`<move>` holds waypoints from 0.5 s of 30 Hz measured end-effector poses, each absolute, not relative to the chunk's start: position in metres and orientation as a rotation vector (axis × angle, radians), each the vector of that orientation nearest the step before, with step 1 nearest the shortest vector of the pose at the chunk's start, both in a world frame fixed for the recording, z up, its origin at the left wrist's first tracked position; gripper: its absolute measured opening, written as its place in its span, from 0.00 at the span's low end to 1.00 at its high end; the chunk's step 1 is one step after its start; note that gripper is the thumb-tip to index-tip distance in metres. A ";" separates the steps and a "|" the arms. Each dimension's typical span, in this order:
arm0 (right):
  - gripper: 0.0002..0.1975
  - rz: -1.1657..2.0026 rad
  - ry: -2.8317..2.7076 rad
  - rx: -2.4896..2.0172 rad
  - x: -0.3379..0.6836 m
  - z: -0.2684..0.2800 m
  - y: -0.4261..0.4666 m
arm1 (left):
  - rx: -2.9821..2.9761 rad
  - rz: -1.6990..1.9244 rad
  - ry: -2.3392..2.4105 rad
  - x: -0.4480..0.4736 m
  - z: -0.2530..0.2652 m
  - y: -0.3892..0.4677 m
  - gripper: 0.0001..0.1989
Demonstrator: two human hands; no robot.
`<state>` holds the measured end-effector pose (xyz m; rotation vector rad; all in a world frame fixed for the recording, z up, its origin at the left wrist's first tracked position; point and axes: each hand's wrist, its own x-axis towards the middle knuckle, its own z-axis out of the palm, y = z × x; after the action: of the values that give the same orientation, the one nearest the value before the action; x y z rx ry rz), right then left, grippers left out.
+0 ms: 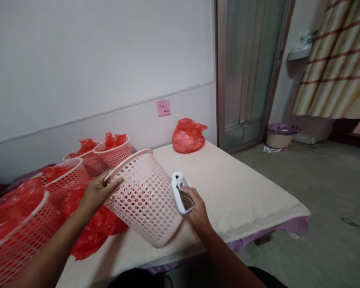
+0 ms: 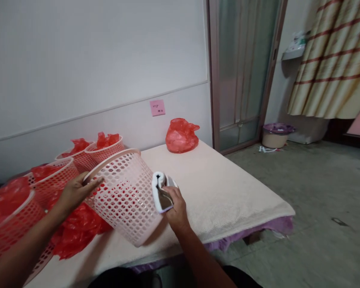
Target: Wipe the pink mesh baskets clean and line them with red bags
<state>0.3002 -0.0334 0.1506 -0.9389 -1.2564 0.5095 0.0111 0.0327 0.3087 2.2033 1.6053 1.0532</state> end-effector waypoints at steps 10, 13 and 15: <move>0.20 0.024 -1.807 -0.796 0.248 0.161 -0.077 | 2.160 0.879 1.952 0.031 0.320 0.049 0.21; 0.21 -0.100 -1.947 -0.778 0.235 0.158 -0.078 | 2.146 0.855 1.981 0.035 0.323 0.050 0.21; 0.20 -0.116 -1.909 -0.819 0.236 0.158 -0.073 | 2.137 0.849 1.992 0.034 0.324 0.049 0.21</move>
<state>0.2357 -0.0727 0.1575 -0.8190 -1.9094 -0.1163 0.0344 0.0492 0.3238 2.1366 1.9923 0.8486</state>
